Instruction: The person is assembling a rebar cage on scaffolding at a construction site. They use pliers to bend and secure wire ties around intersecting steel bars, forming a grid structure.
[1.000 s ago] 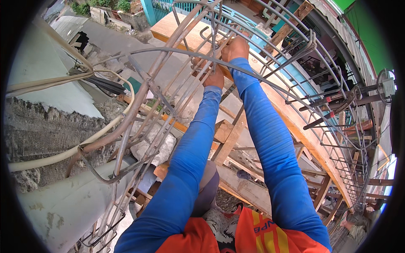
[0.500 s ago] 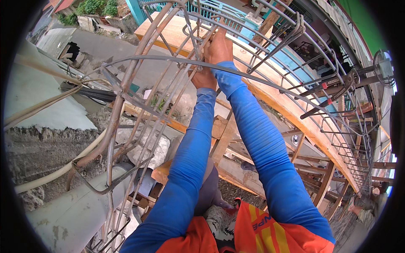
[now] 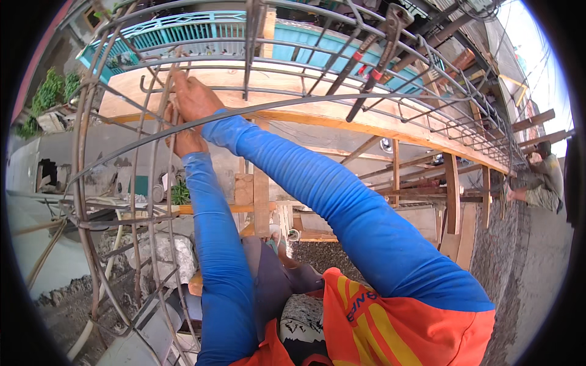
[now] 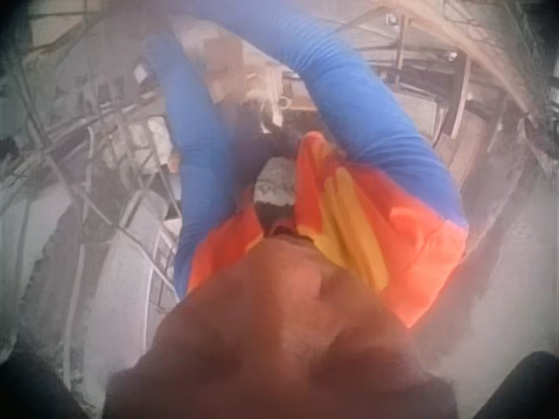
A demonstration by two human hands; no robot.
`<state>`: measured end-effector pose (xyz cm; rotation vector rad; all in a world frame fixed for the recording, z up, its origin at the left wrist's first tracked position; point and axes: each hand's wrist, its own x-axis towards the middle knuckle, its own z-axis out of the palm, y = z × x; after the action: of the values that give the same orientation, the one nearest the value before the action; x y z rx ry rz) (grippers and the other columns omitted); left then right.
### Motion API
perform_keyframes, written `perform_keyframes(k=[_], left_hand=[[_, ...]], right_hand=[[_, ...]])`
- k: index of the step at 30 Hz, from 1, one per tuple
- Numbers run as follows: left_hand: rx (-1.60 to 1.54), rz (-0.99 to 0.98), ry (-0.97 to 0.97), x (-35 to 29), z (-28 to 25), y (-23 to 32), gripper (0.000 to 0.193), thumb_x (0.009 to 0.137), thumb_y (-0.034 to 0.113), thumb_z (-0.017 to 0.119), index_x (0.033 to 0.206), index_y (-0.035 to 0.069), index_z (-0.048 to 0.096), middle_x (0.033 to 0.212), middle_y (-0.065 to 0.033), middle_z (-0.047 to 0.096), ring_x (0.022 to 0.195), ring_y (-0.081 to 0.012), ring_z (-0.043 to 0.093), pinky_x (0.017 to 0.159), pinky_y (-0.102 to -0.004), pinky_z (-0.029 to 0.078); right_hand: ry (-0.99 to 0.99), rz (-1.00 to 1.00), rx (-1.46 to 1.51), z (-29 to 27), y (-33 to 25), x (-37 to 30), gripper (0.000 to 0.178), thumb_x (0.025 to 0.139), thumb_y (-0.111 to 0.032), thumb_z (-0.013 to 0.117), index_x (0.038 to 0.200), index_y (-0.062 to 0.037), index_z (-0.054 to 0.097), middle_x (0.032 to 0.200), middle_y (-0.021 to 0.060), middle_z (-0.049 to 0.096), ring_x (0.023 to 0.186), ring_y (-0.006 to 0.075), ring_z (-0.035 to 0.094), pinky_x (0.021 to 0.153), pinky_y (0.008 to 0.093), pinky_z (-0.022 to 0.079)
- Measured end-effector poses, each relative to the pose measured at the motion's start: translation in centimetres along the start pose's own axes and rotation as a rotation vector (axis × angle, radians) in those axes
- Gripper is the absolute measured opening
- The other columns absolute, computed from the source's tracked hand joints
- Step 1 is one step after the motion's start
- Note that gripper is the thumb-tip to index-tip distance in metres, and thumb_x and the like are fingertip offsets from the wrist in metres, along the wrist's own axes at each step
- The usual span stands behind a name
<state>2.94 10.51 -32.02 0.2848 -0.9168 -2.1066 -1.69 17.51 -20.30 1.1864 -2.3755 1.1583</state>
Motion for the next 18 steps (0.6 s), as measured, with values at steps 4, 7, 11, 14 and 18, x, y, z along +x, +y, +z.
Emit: perform_keyframes(k=[4,7,11,14,18], left_hand=[[-0.032,-0.233,0.091,0.9,-2.5,-0.2,0.043,0.103,0.026,0.044,0.140,0.004,0.044,0.138,-0.0149,0.052,0.120,-0.0261,0.057,0.101,-0.0411,0.050],[-0.062,-0.310,0.086,0.3,-1.8,-0.4,0.044,0.103,0.027,0.041,0.141,0.004,0.042,0.140,-0.0151,0.051,0.122,-0.0265,0.056,0.103,-0.0415,0.048],[-0.072,-0.362,0.096,0.5,-2.0,0.7,0.046,0.103,0.028,0.038,0.143,0.005,0.040,0.141,-0.0155,0.050,0.124,-0.0270,0.053,0.105,-0.0422,0.045],[-0.078,-0.403,0.105,0.3,-1.8,1.0,0.047,0.104,0.030,0.035,0.144,0.005,0.038,0.142,-0.0158,0.049,0.126,-0.0274,0.052,0.107,-0.0427,0.043],[-0.074,-0.445,0.117,-0.5,-1.0,0.9,0.049,0.104,0.031,0.032,0.146,0.005,0.036,0.144,-0.0161,0.047,0.129,-0.0280,0.049,0.109,-0.0433,0.040]], right_hand=[[0.049,-0.062,0.080,-0.2,-0.4,-0.7,0.042,0.079,-0.002,0.062,0.118,0.0029,0.046,0.097,0.0271,0.061,0.102,0.0407,0.059,0.082,0.0467,0.053],[0.042,-0.031,0.089,-1.3,-0.3,-1.3,0.047,0.074,0.000,0.067,0.116,0.0017,0.047,0.095,0.0238,0.063,0.104,0.0390,0.057,0.083,0.0456,0.053],[0.022,0.087,0.049,-0.6,-1.2,-1.2,0.048,0.076,-0.003,0.067,0.118,0.0013,0.045,0.094,0.0247,0.063,0.101,0.0408,0.059,0.080,0.0455,0.054],[0.011,0.211,0.038,0.0,-2.4,-0.8,0.049,0.080,-0.008,0.069,0.119,0.0014,0.041,0.101,0.0294,0.058,0.094,0.0450,0.063,0.078,0.0464,0.054],[0.079,0.336,-0.058,0.9,-2.6,0.3,0.060,0.077,-0.007,0.071,0.127,0.0033,0.041,0.105,0.0308,0.059,0.097,0.0438,0.062,0.086,0.0472,0.051]])
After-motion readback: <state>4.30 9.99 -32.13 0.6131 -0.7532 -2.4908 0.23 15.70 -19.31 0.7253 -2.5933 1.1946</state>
